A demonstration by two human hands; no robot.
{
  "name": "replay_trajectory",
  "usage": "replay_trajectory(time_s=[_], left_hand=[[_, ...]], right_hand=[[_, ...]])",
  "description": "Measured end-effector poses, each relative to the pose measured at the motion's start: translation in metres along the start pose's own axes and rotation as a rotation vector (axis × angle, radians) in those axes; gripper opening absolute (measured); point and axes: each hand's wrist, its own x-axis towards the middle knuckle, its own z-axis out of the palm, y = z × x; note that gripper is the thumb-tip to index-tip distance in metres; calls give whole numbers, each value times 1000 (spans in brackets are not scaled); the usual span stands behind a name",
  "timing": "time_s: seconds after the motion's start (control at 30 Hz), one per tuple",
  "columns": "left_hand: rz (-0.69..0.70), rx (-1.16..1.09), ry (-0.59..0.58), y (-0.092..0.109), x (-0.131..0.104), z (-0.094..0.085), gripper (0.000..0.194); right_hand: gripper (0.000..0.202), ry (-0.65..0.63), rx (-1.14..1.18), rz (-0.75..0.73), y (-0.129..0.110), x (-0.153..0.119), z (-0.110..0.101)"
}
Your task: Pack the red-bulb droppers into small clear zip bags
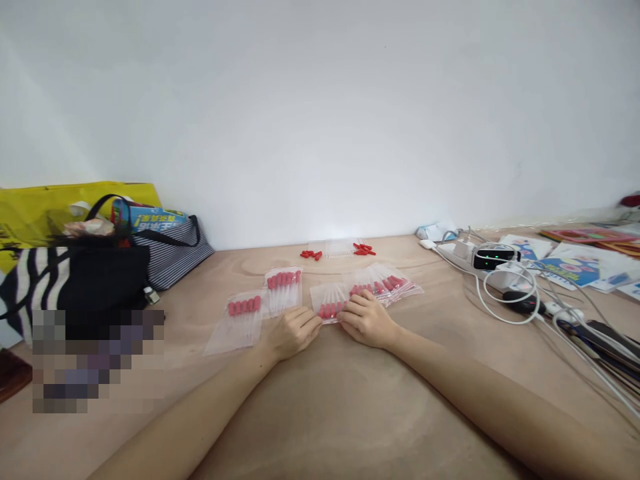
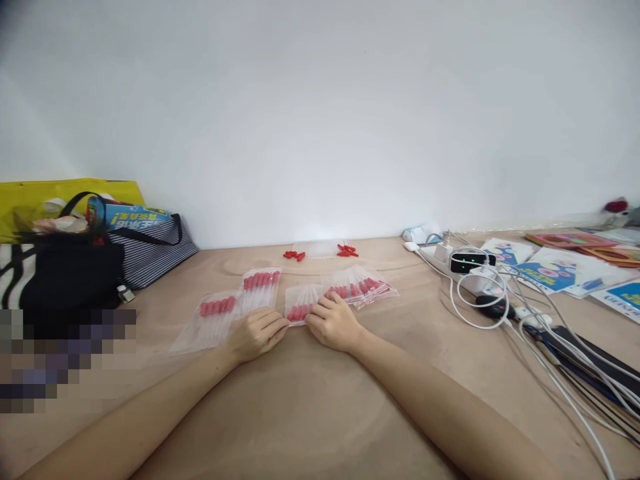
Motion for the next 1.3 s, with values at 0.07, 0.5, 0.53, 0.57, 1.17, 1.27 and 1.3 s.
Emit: replay_trajectory(time_s=[0.07, 0.5, 0.53, 0.57, 1.17, 1.27, 1.3], left_hand=[[2, -2, -2, 0, 0, 0, 22], [39, -13, -2, 1, 3, 0, 24], [46, -14, -5, 0, 3, 0, 25], [53, -17, -7, 0, 3, 1, 25], [46, -21, 100, -3, 1, 3, 12], [48, -20, 90, -4, 1, 4, 14], [41, -27, 91, -4, 1, 5, 14]], right_hand=[[20, 22, 9, -19, -4, 6, 5], [21, 39, -17, -101, -9, 14, 10], [21, 37, -25, -108, -9, 14, 10], [22, 36, -33, -112, -9, 15, 9], [15, 50, 119, 64, 1, 3, 3], [14, 61, 110, 45, 0, 4, 3], [14, 64, 99, 28, 0, 5, 3]])
